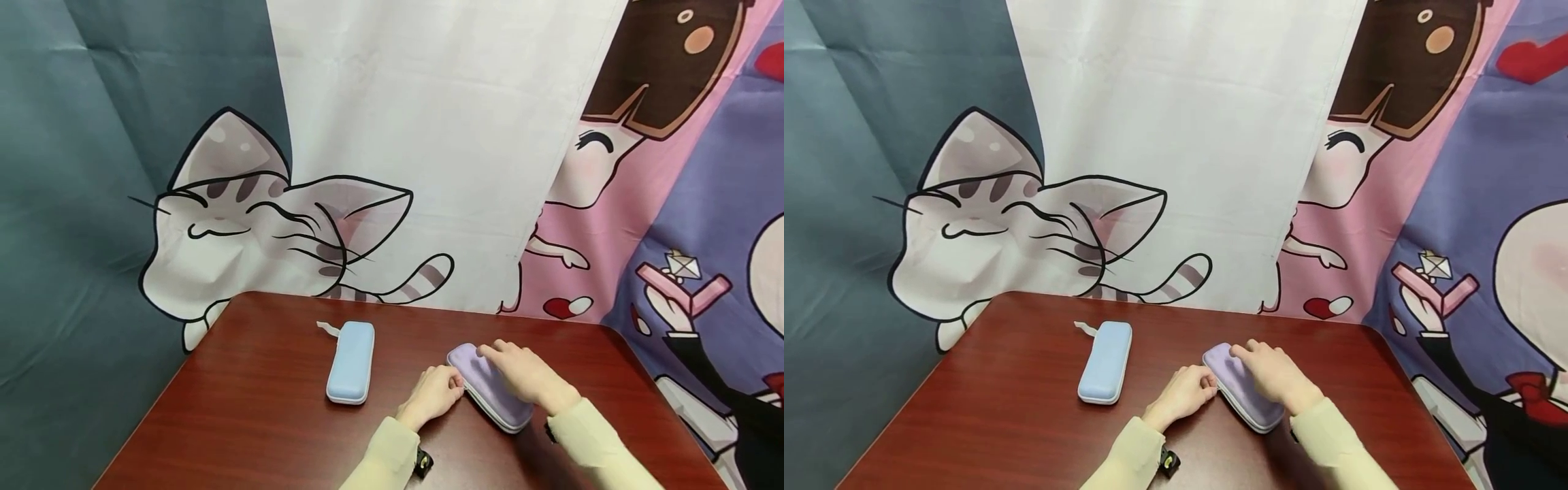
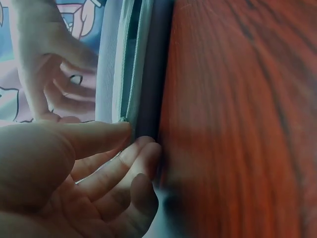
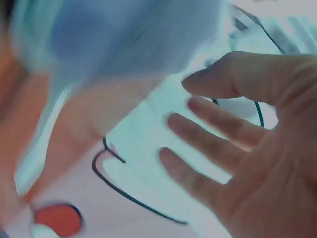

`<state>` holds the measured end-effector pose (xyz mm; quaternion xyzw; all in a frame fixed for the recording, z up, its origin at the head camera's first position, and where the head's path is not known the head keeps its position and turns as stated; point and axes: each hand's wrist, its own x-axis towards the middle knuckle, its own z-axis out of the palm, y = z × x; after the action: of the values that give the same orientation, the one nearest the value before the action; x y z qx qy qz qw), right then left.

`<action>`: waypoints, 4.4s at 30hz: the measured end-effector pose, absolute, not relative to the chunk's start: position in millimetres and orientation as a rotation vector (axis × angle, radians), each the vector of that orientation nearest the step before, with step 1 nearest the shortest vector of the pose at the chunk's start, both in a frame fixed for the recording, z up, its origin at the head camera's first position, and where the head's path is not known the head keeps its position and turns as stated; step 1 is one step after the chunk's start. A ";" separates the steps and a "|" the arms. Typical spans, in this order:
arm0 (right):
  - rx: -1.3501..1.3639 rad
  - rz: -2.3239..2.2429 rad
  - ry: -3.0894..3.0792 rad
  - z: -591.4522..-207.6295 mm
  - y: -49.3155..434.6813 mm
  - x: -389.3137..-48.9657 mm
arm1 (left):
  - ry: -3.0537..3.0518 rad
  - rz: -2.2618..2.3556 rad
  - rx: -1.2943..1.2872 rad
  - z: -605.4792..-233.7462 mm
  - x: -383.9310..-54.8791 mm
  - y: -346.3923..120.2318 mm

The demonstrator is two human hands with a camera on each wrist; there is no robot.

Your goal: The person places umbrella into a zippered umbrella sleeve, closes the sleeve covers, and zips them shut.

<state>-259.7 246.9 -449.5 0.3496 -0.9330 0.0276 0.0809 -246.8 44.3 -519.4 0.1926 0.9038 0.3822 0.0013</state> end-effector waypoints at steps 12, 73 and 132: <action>1.532 -0.614 -2.281 -458.8 246.0 -283.8 | 2.849 1.181 0.623 -518.8 -245.6 44.9; 1.169 -0.175 -2.823 -461.7 235.7 -292.3 | 2.696 1.242 0.649 -512.0 -244.1 -4.0; 0.111 0.494 -3.126 -468.9 217.3 -256.4 | 2.787 1.236 0.473 -509.2 -252.9 -24.8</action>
<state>-256.4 217.3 -468.9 0.0349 -0.9870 0.1561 -0.0125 -252.9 -24.8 -509.2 0.1533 0.9030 0.4005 0.0280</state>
